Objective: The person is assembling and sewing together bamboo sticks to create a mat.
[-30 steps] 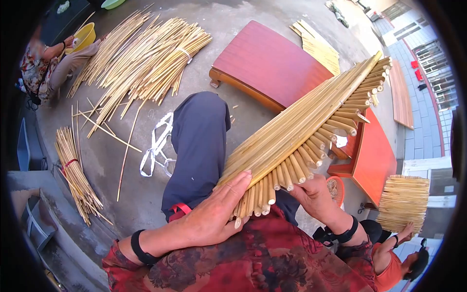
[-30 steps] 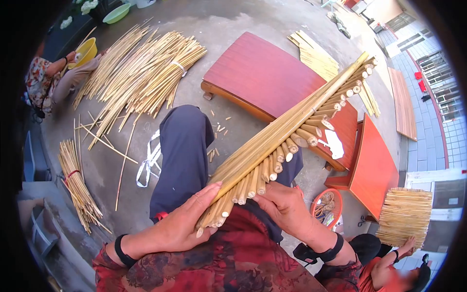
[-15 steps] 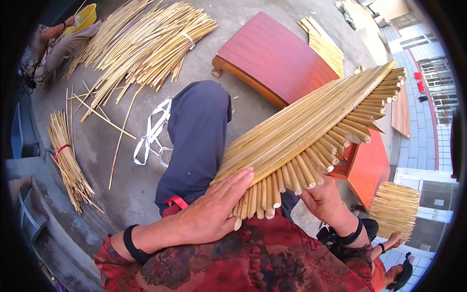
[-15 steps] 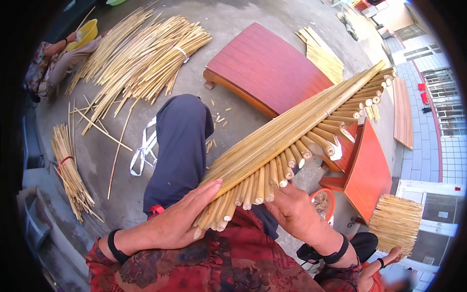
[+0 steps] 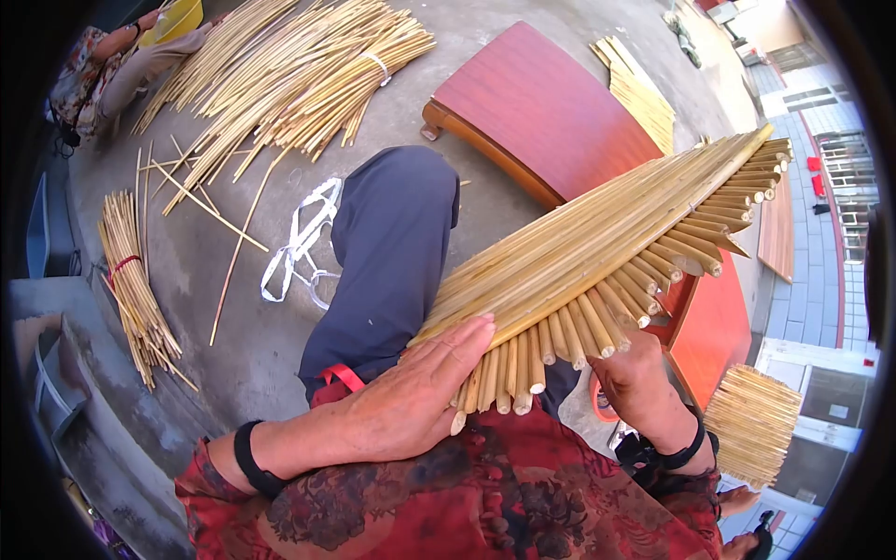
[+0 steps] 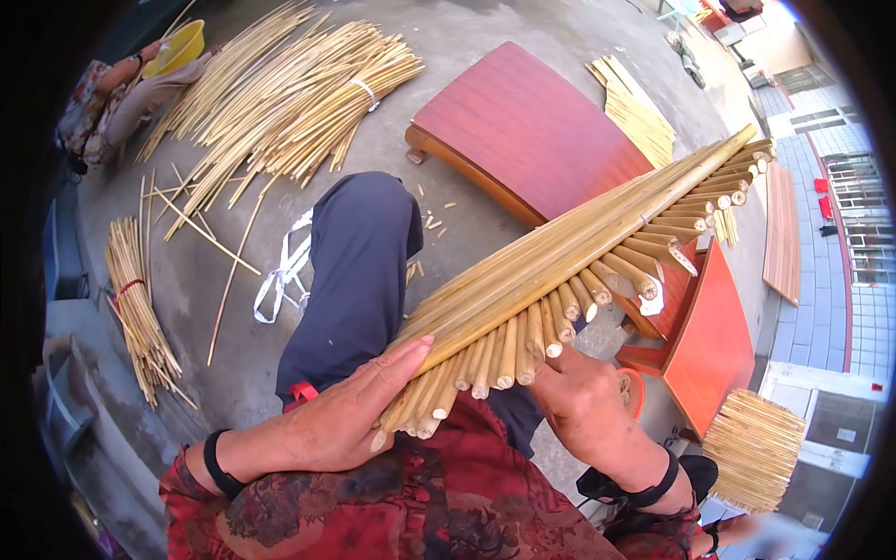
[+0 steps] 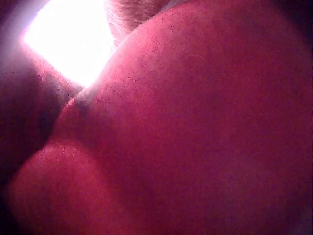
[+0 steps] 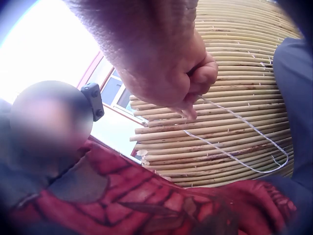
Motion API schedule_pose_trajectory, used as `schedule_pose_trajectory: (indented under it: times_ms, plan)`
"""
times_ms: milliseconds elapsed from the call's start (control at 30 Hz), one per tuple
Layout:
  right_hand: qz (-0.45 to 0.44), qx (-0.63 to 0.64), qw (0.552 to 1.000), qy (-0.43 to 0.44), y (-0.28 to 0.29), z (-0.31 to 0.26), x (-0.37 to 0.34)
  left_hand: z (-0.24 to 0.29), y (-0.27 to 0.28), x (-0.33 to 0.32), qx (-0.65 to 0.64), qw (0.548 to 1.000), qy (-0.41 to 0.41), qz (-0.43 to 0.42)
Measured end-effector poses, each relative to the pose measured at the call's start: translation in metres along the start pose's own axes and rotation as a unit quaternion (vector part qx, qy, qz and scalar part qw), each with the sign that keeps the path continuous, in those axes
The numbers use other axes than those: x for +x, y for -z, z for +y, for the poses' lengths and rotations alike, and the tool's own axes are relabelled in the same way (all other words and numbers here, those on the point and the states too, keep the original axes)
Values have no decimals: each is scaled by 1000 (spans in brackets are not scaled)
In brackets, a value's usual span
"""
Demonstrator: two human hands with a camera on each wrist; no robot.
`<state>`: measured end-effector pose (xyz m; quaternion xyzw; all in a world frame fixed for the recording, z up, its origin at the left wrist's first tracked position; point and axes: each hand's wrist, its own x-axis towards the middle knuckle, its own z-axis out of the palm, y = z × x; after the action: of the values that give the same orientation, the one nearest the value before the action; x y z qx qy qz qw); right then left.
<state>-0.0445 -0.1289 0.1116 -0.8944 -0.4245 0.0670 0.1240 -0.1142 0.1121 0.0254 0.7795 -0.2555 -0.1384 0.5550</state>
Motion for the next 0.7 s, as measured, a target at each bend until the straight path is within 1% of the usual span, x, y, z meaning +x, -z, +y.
schedule_pose_trajectory:
  times_ms: [67, 300, 367, 500, 567, 700]
  plan:
    - [-55, -26, 998, -35, 3, 2, -4, -1, -1, 0, -2, 1000, -8, 4]
    - [-40, -13, 999, 4, -5, 8, -3, -4, -5, 0, 11, 1000, -11, 15]
    - [-39, -13, 999, 29, -6, 8, 1, -4, -5, 0, 21, 999, -17, 21]
    - [-53, -26, 998, 31, -6, 10, 2, -4, -5, 1, 18, 999, -16, 30]
    - [-35, -37, 998, 41, -5, 10, 5, -4, -5, 1, 29, 999, -15, 26]
    - [-45, -38, 998, 37, -7, 9, 4, -6, -6, 1, 20, 999, -22, 36]
